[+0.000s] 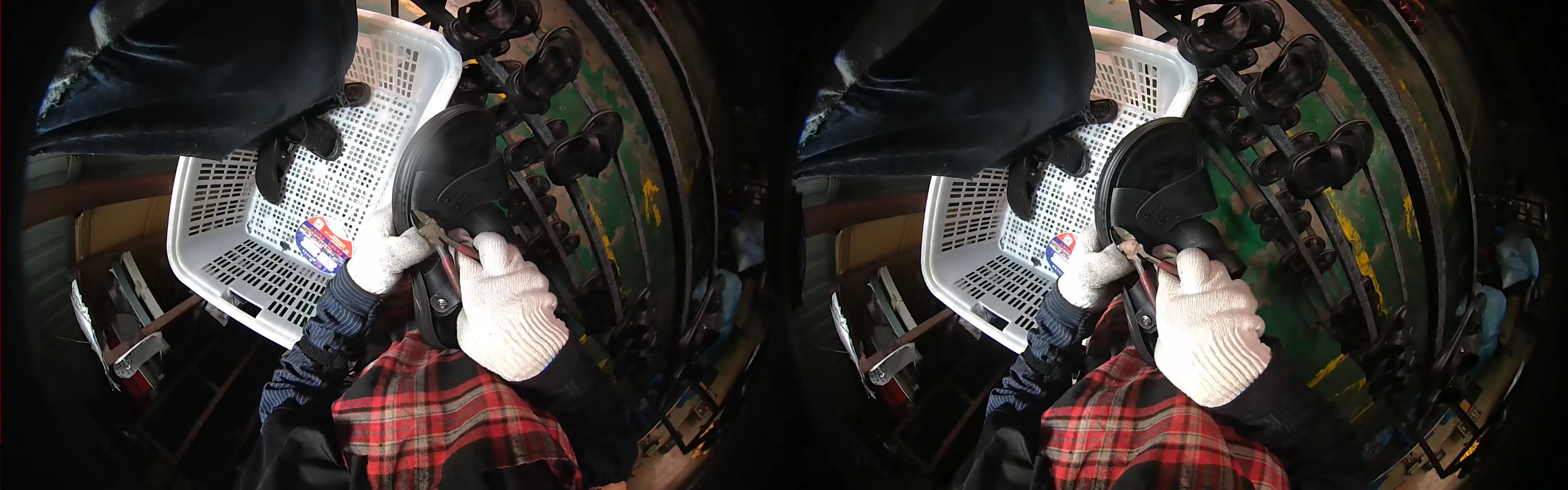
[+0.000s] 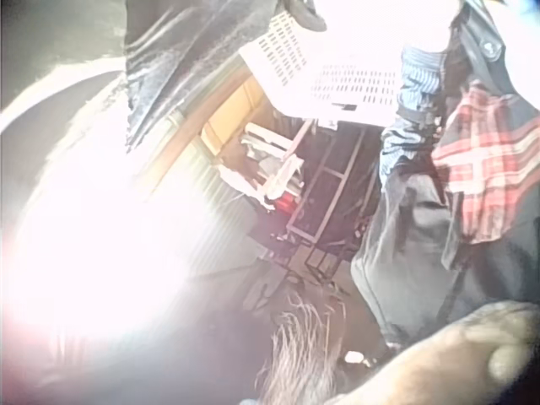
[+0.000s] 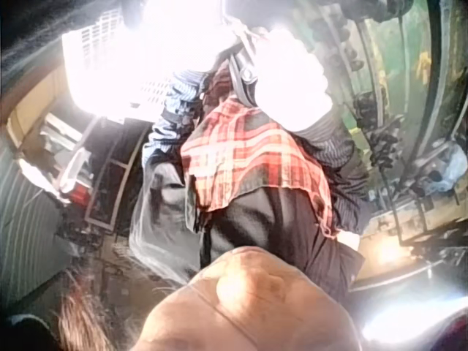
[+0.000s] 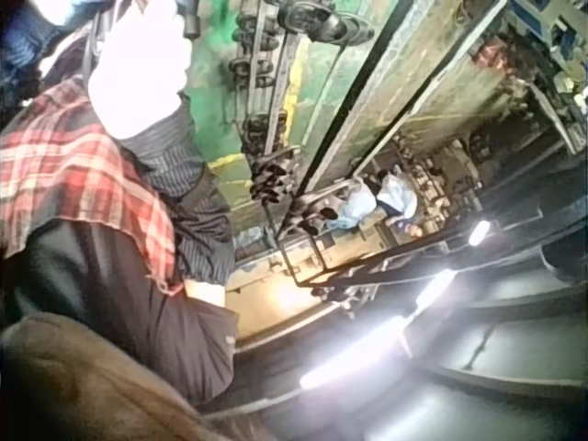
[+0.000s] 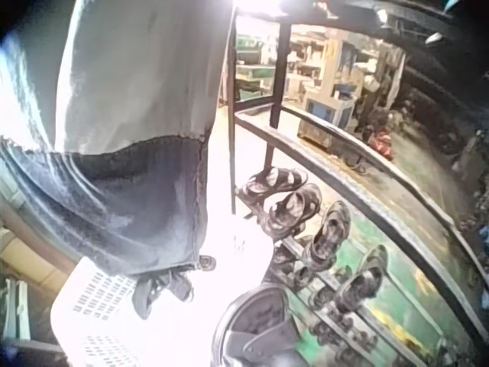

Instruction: The person picks up a sandal from a basket, trims excess material from the straps and sole using shears, and places it onto a rack, repeating the process for several sandals.

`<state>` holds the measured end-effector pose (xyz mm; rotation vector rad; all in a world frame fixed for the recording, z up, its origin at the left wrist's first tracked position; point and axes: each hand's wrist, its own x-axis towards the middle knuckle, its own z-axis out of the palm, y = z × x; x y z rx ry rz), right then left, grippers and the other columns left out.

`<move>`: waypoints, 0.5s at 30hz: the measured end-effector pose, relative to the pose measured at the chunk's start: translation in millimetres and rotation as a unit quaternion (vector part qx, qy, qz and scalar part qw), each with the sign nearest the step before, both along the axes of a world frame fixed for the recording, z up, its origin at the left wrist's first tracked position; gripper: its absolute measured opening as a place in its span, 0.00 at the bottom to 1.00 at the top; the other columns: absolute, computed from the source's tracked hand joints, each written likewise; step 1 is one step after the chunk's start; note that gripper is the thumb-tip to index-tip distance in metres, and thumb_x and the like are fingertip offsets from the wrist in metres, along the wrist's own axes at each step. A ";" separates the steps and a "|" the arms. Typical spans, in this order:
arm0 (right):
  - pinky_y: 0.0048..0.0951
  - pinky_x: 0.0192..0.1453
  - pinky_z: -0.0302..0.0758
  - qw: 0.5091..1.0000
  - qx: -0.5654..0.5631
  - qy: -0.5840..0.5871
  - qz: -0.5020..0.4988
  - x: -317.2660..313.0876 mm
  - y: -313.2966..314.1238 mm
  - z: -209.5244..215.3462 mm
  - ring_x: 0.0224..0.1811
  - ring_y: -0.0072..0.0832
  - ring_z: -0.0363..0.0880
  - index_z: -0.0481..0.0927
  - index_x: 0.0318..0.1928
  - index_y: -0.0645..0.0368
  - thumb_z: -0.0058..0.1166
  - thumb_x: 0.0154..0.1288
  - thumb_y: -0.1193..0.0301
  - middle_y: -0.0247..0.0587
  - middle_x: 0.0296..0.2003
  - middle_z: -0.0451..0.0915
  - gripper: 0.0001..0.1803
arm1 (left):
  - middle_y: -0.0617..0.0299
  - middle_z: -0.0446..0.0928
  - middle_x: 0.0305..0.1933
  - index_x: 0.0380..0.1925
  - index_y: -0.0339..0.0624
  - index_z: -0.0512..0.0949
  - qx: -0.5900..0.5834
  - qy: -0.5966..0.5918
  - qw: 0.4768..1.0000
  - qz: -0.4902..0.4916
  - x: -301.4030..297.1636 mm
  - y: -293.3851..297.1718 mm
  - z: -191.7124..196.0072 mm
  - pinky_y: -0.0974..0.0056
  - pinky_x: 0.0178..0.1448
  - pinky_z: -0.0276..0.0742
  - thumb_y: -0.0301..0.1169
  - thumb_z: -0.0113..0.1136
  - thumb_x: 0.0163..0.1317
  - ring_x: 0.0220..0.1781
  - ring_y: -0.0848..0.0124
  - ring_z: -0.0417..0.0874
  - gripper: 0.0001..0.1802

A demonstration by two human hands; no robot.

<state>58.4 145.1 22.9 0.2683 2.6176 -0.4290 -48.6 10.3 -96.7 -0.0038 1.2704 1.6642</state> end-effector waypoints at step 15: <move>0.40 0.38 0.82 0.999 -0.012 0.022 -0.019 0.8 -2.1 -12.1 0.39 0.39 0.82 0.79 0.47 0.60 0.57 0.57 0.69 0.43 0.41 0.75 0.17 | 0.63 0.79 0.36 0.43 0.36 0.76 0.034 -0.052 0.998 0.024 5.8 -6.7 -0.1 0.66 0.43 0.78 0.22 0.62 0.59 0.37 0.73 0.79 0.12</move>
